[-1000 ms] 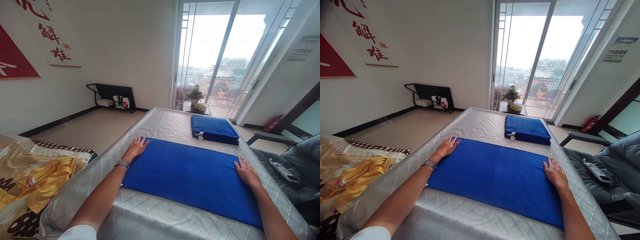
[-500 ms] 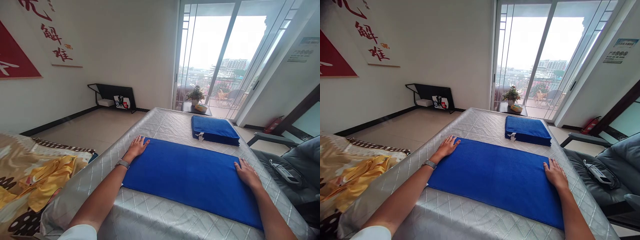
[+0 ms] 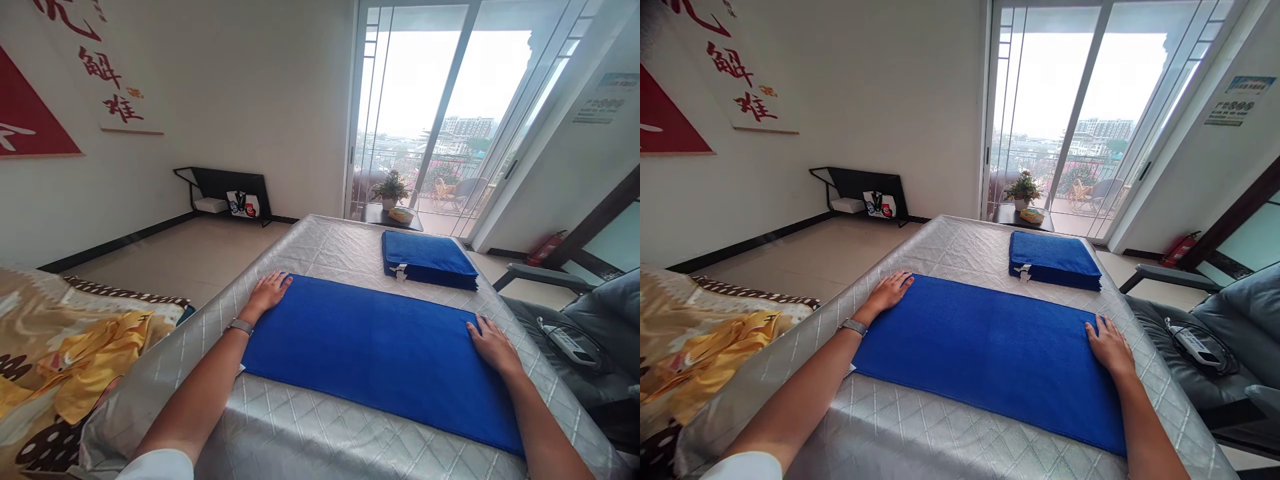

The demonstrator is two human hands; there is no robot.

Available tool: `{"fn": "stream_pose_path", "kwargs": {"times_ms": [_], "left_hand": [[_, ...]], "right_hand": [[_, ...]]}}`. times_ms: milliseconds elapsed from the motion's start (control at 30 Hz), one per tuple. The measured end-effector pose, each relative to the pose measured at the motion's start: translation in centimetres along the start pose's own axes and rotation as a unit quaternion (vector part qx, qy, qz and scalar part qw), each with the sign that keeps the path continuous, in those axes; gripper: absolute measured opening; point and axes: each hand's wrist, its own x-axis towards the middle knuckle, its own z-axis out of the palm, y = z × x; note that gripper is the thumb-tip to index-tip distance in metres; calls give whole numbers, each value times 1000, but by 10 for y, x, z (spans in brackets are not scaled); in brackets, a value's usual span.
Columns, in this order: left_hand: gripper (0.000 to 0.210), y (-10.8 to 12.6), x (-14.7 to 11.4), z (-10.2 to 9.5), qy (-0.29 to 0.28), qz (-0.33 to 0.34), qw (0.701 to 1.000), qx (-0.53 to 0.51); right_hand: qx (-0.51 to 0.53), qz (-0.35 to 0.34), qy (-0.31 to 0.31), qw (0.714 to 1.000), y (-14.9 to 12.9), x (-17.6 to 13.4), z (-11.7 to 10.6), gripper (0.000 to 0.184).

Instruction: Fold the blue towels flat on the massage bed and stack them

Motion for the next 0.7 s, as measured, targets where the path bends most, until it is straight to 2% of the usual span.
{"fn": "stream_pose_path", "kwargs": {"times_ms": [267,700], "left_hand": [[64,3,0,0,18,8,1000,-13],[63,8,-5,-4,7,-11,1000,-4]], "right_hand": [[-2,0,-7,1000,0,4,-2,77],[9,-1,3,1000,-2,0,-3,77]]}}
